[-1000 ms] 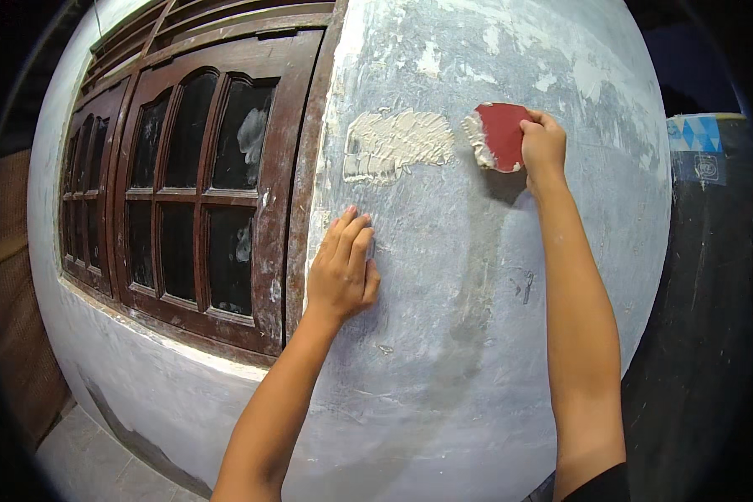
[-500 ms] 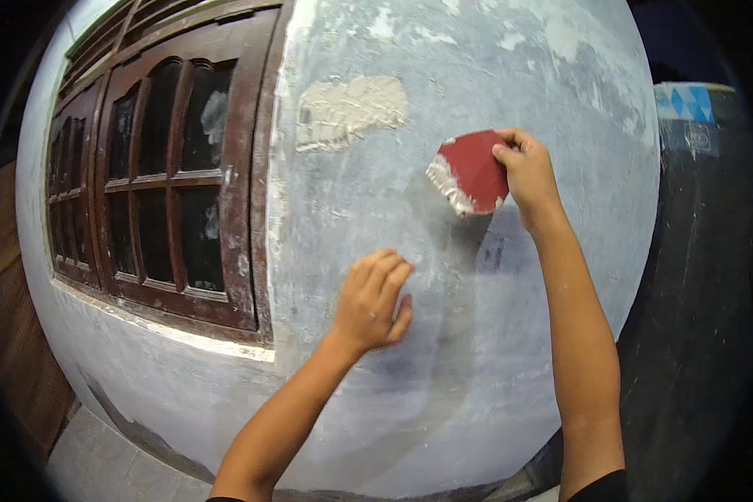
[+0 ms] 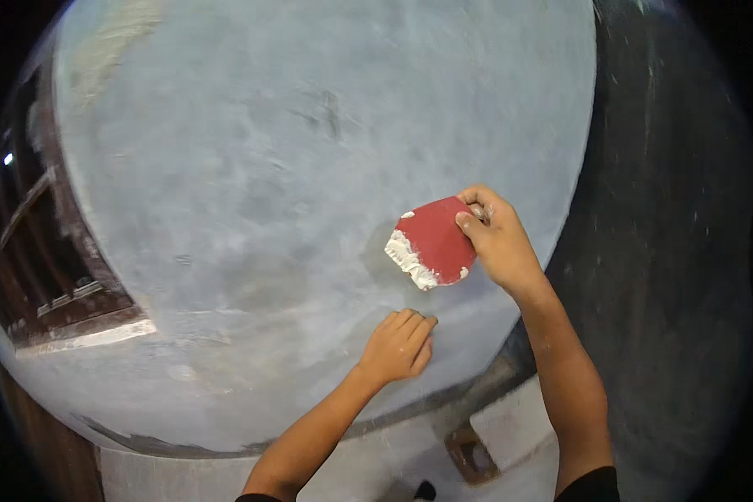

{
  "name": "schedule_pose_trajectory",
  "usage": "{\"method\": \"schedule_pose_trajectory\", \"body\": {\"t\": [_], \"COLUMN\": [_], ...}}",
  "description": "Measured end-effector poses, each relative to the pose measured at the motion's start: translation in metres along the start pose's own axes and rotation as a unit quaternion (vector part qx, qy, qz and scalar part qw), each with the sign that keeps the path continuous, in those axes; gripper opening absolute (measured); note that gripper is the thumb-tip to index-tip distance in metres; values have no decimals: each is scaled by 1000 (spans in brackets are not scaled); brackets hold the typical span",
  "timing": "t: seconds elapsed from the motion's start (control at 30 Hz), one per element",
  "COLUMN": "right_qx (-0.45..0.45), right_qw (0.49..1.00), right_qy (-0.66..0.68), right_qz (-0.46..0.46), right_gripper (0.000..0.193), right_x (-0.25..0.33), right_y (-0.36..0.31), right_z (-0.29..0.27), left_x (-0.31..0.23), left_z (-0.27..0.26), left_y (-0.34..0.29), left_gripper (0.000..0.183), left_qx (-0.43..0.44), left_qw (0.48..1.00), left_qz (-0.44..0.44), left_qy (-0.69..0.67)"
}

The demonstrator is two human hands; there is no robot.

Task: The person applies wall putty to a wall around a window frame using a plastic scraper.

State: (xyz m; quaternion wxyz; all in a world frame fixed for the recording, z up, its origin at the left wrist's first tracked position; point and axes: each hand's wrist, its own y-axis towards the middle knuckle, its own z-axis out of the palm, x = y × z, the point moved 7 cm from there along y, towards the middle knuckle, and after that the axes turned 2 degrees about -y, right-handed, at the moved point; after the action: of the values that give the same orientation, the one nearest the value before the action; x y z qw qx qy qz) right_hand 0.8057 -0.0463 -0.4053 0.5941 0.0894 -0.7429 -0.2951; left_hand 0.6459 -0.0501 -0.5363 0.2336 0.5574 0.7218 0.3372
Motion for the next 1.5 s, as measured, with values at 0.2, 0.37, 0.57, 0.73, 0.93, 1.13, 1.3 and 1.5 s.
{"method": "schedule_pose_trajectory", "body": {"t": [0.2,0.37,0.57,0.73,0.93,1.13,1.3,1.5], "right_qx": [15,-29,-64,-101,-165,-193,-184,-157], "right_qw": [998,991,962,928,894,852,826,803], "right_qy": [-52,-108,-153,-228,-293,-321,-367,-421], "right_qz": [43,80,217,276,296,366,386,391], "right_gripper": [14,14,13,15,17,13,13,14], "right_x": [-105,-180,-232,-218,-289,-379,-422,-461], "right_y": [-21,-51,-91,-88,-132,-193,-215,-223], "right_z": [-14,-45,-42,-1,-15,-32,-28,-13], "left_x": [22,33,47,83,103,104,99,95], "left_z": [87,159,186,136,166,188,208,225], "left_y": [-45,-74,-121,-142,-179,-208,-230,-241], "left_gripper": [32,32,33,35,40,45,44,44], "left_qx": [96,161,263,313,416,460,464,456], "left_qw": [993,979,953,926,873,840,838,842], "left_qz": [-36,-70,-102,-159,-207,-243,-245,-241], "left_qy": [-59,-101,-108,-139,-151,-156,-151,-161]}}
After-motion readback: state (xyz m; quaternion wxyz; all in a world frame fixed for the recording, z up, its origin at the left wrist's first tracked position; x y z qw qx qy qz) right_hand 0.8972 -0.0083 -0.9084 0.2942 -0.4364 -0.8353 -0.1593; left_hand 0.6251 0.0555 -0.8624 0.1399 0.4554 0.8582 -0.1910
